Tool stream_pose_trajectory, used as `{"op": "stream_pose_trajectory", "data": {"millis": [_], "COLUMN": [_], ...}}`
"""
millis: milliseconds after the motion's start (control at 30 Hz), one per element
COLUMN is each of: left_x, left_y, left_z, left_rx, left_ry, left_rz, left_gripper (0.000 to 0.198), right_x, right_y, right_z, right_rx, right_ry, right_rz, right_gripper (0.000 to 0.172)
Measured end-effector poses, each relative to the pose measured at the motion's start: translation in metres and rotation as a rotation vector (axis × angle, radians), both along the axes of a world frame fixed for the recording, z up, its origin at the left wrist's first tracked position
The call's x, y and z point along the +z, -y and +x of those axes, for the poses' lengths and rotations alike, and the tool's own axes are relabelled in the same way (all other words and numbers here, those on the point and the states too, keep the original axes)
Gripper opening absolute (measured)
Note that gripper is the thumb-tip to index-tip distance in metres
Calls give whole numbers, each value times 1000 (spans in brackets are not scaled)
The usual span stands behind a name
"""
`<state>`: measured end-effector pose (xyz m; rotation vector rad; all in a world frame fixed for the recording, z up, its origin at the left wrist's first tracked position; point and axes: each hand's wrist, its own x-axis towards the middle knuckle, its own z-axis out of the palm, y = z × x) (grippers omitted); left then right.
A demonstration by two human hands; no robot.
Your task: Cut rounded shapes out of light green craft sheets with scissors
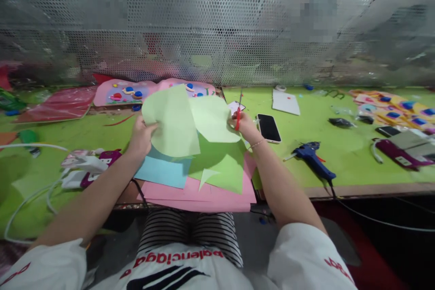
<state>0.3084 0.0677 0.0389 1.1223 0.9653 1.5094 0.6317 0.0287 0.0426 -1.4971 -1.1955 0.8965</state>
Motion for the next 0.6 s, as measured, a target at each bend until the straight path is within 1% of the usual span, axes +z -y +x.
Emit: {"op": "stream_pose_trajectory", "data": {"millis": [100, 133, 200, 300, 333, 400, 500, 533, 600], "left_x": [-4, -5, -5, -5, -5, -6, -6, -6, -6], "left_y": [-6, -7, -7, -5, -4, -2, 2, 3, 6], "left_z": [-5, -6, -6, -3, -2, 1, 5, 7, 9], "left_rx": [70, 80, 67, 4, -19, -58, -99, -116, -159], "left_ry": [-69, -79, -72, -17, -1, 22, 44, 43, 24], "left_rz": [65, 73, 79, 60, 48, 18, -28, -44, -68], "left_gripper": [36, 34, 32, 29, 29, 28, 25, 24, 22], "right_x": [-9, -11, -12, -12, -12, -11, -8, -6, -4], "right_y": [-4, -4, -4, -4, -4, -3, 1, 3, 9], "right_z": [-3, -4, -5, -7, -8, -13, -24, -29, -37], "right_rx": [-125, -138, -137, -174, -191, -186, -83, -44, 9], "right_ry": [276, 368, 494, 595, 592, 505, 316, 295, 331], "right_rz": [-56, -74, -87, -28, 16, 122, 255, 278, 303], "right_gripper": [23, 21, 19, 23, 26, 32, 39, 40, 41]}}
